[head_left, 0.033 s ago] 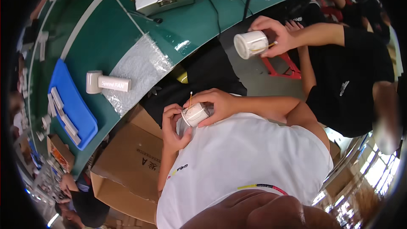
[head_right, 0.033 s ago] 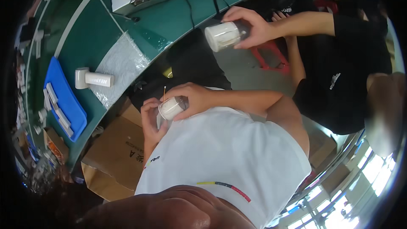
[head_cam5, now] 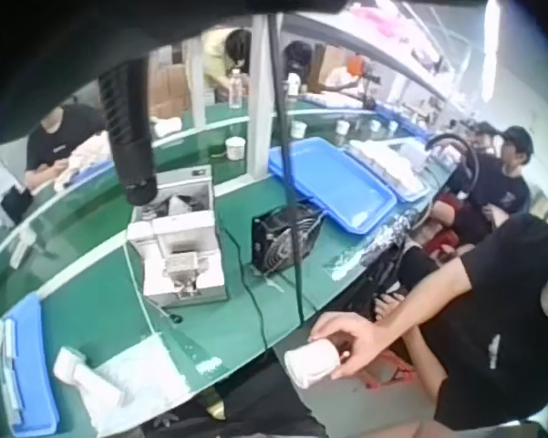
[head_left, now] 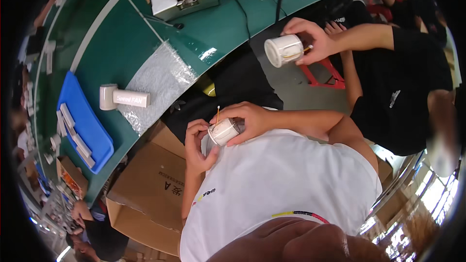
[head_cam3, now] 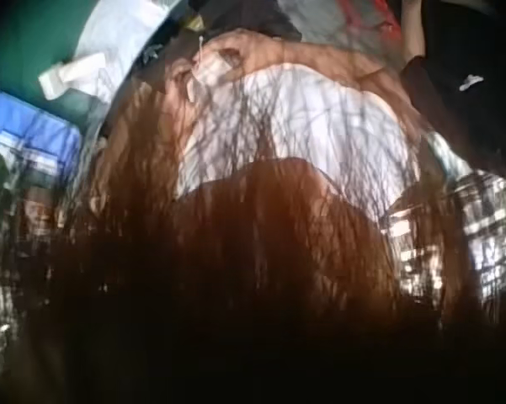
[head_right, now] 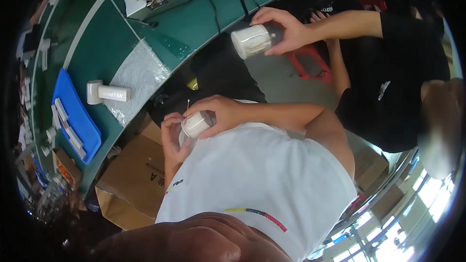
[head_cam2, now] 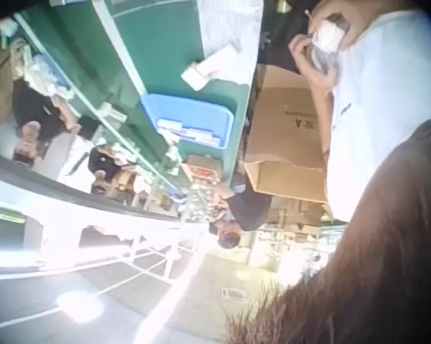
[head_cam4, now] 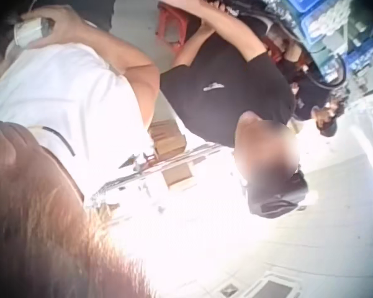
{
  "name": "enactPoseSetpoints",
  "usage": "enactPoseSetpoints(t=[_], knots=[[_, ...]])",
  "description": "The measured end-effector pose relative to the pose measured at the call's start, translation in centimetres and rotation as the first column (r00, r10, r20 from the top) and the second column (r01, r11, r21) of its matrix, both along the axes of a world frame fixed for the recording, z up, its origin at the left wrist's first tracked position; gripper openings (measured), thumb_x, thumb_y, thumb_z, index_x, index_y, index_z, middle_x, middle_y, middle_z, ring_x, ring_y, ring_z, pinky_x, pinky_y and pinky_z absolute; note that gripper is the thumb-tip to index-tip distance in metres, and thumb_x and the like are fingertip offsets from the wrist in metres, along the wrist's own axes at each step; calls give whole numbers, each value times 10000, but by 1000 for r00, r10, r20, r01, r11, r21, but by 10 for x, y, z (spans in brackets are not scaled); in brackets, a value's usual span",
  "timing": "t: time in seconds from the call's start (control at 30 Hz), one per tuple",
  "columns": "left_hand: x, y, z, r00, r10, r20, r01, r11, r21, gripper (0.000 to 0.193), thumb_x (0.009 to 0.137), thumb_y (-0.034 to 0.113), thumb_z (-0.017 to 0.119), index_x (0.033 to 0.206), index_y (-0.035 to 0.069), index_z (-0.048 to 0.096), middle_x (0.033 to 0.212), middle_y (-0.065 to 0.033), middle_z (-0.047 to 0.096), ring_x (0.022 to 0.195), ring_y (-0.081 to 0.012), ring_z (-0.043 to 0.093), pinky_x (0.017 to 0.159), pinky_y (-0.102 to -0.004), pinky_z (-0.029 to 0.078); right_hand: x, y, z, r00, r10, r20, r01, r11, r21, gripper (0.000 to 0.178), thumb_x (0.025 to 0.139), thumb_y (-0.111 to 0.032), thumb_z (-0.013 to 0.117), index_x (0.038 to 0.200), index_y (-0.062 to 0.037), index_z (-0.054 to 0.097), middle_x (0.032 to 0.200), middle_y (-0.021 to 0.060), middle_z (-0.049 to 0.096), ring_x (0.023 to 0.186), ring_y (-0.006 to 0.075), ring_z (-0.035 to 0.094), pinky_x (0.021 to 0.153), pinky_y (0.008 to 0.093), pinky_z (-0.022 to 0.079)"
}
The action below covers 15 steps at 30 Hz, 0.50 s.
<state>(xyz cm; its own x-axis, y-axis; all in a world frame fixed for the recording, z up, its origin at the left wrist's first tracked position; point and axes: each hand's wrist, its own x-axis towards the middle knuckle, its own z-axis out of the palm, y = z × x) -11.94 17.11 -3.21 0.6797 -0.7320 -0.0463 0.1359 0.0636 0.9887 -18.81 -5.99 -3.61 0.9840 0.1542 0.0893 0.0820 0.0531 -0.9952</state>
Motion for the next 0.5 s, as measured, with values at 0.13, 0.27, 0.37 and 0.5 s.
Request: enactPoseSetpoints(t=[0.13, 0.27, 0.37, 0.5], knots=[[11, -7, 3, 997, -78, -8, 78, 997, 21, 585, 769, 130, 760, 1242, 6, 439, 1226, -150, 423, 1121, -218, 507, 996, -360, 456, -4, -2, -1, 999, -8, -38, 10, 999, 41, 611, 681, -178, 896, 1227, -50, 653, 1128, 100, 688, 979, 250, 677, 836, 345, 549], [16, -14, 7, 996, -86, 16, 85, 995, 49, 549, 795, 162, 760, 1225, -1, 461, 1206, -148, 444, 1100, -213, 521, 986, -354, 461, -8, -6, 3, 998, -5, -64, 9, 998, 58, 612, 697, -174, 907, 1227, -21, 643, 1186, 122, 689, 1058, 272, 684, 918, 359, 544], [29, -19, 6, 991, -135, 0, 135, 990, 40, 482, 814, 160, 748, 1188, -9, 495, 1179, -144, 478, 1084, -211, 537, 979, -349, 468, -10, -6, 1, 998, -47, 33, 46, 999, 23, 606, 711, -166, 898, 1237, -20, 635, 1179, 119, 688, 1044, 261, 683, 909, 353, 544], [36, -26, 8, 978, -207, 12, 206, 976, 68, 444, 816, 136, 751, 1170, -6, 523, 1175, -133, 513, 1081, -207, 550, 978, -341, 473, -14, -8, 1, 998, -57, 13, 57, 998, 23, 612, 714, -157, 894, 1246, -14, 627, 1179, 117, 687, 1039, 252, 680, 913, 348, 538]])
